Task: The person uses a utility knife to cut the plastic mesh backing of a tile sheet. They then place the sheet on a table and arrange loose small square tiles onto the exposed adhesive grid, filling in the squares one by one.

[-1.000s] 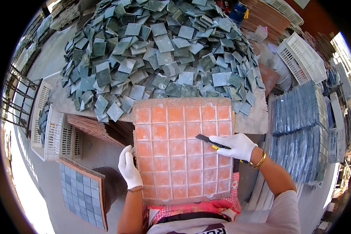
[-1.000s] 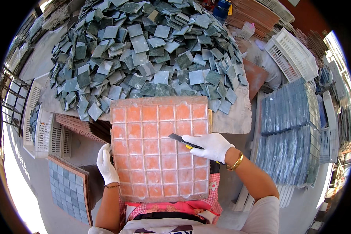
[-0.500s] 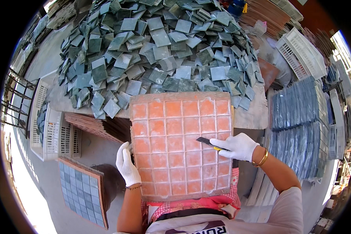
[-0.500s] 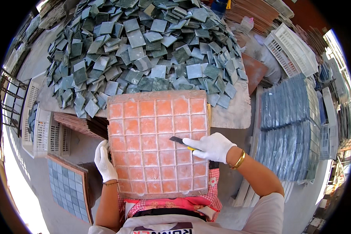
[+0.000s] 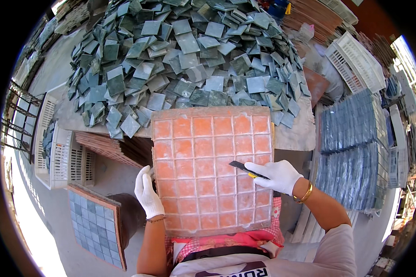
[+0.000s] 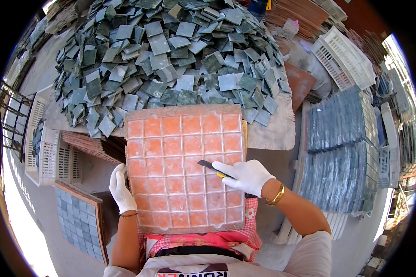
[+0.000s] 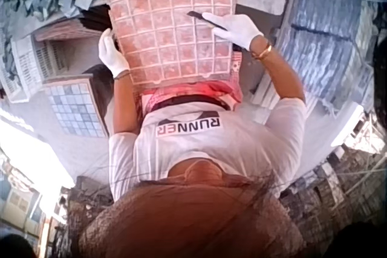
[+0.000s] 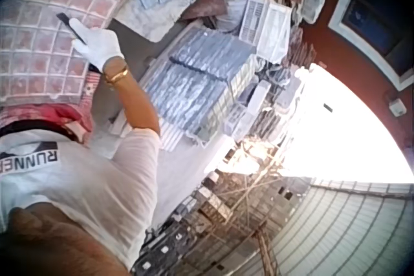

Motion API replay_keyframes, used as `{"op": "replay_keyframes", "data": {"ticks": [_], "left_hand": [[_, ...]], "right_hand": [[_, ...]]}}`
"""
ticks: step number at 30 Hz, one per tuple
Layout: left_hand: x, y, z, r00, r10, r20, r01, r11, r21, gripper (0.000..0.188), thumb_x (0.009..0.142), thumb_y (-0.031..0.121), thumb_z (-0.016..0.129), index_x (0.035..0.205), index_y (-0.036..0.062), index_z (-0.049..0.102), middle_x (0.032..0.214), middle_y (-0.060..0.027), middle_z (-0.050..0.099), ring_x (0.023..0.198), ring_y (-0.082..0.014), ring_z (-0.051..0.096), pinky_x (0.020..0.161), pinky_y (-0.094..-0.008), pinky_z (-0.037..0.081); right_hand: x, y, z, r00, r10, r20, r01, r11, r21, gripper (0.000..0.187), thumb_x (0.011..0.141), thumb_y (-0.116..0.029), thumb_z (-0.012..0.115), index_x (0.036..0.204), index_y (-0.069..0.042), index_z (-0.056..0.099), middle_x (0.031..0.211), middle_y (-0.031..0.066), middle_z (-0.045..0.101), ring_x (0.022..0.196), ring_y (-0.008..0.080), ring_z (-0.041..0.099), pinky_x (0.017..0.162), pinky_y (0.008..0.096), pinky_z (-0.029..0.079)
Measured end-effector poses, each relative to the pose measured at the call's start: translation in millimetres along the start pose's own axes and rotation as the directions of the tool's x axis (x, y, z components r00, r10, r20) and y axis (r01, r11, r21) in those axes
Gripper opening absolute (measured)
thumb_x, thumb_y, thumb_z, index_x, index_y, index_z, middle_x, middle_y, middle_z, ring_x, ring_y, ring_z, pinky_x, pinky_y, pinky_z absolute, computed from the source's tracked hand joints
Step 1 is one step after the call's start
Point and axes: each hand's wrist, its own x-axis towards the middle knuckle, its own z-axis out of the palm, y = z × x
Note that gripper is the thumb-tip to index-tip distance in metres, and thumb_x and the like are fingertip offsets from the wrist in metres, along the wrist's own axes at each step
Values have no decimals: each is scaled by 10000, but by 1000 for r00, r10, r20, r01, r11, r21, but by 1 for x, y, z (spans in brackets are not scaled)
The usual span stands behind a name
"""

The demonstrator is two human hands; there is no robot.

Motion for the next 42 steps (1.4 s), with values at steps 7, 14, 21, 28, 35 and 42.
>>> {"op": "replay_keyframes", "data": {"ticks": [7,14,21,28,35,42], "left_hand": [[3,-5,-4,1000,27,6,-28,999,25,306,979,125,430,1170,-73,563,1093,-126,625,991,-182,583,905,-302,442],[2,-2,-1,1000,19,18,-20,999,48,304,975,127,434,1162,-71,570,1089,-117,621,998,-172,575,910,-297,435],[1,-2,0,1000,19,11,-19,999,27,303,973,120,428,1163,-67,572,1087,-113,622,995,-167,570,906,-294,430],[3,-4,-1,999,26,23,-27,996,80,302,971,113,424,1164,-65,573,1091,-115,624,995,-168,571,906,-296,428],[2,-5,-1,1000,2,-2,-2,1000,25,299,968,116,439,1160,-66,578,1079,-105,631,1001,-163,571,899,-281,420],[4,-5,-2,1000,21,1,-21,996,86,299,969,119,439,1160,-63,580,1072,-96,628,968,-142,561,881,-266,414]], "right_hand": [[-4,3,6,994,-109,19,111,991,-80,511,905,-387,518,1387,-245,424,725,94,603,626,273,611,541,386,469],[7,2,-2,997,0,-72,-4,998,-60,509,896,-401,533,1377,-256,454,735,81,609,614,266,605,547,371,471],[3,-3,-17,993,-80,90,92,986,-139,492,927,-367,469,1403,-271,390,768,109,630,653,283,623,557,383,490],[22,25,-19,976,-216,-40,208,967,-147,495,924,-370,484,1402,-273,396,806,114,634,676,296,622,578,402,495],[1,9,-9,978,-155,137,179,966,-188,527,915,-384,492,1417,-279,371,724,105,592,637,294,604,548,395,475],[8,10,-11,994,-95,49,99,991,-85,523,911,-372,489,1413,-265,387,751,112,602,672,290,613,591,395,486]]}}
